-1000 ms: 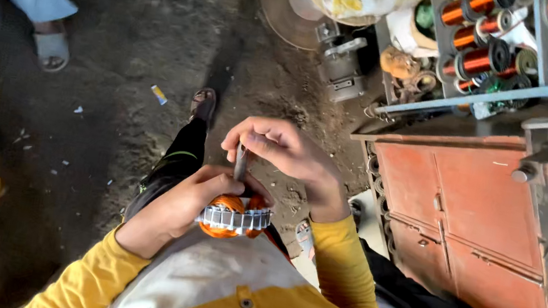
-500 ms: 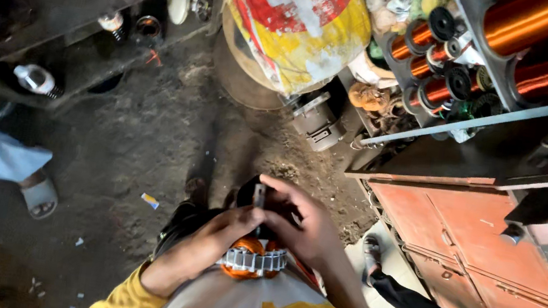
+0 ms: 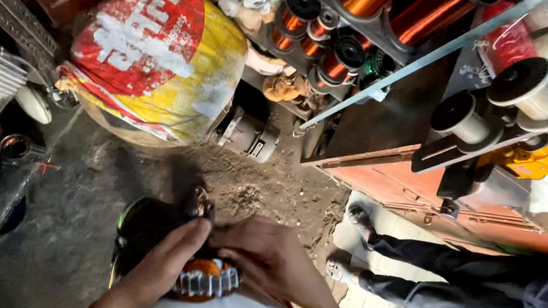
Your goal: The person inserts white insulating strips into the slots of an electrical stator by hand while sitting at a workbench.
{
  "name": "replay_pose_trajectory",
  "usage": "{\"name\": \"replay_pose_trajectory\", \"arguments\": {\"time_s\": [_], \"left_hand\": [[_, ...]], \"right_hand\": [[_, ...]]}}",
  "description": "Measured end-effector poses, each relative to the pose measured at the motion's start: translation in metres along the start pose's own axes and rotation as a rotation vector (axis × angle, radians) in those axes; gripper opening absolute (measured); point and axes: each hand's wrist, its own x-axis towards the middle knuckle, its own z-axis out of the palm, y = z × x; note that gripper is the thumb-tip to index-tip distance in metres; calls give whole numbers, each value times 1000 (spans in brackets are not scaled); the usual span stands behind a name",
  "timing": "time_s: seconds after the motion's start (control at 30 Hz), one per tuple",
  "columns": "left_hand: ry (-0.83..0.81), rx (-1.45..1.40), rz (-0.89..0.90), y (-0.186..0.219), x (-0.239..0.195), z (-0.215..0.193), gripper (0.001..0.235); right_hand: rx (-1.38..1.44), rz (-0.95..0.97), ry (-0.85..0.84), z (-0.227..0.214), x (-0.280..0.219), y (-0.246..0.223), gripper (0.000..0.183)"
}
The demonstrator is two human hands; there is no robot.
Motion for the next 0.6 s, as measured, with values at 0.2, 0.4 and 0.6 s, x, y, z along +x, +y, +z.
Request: {"name": "replay_pose_trajectory", "arguments": {"time_s": [0.2, 0.4, 0.6], "left_hand": [[44, -10, -296, 21, 53, -10, 47], [-48, -90, -578, 30, 119, -37, 50], [-364, -30, -732, 36, 185, -32, 54]], "right_hand": [[40, 95, 154, -18, -4, -2, 51], [-6, 338, 420, -8, 10, 6, 57], [-152, 419, 689, -9, 21, 1, 62]]}}
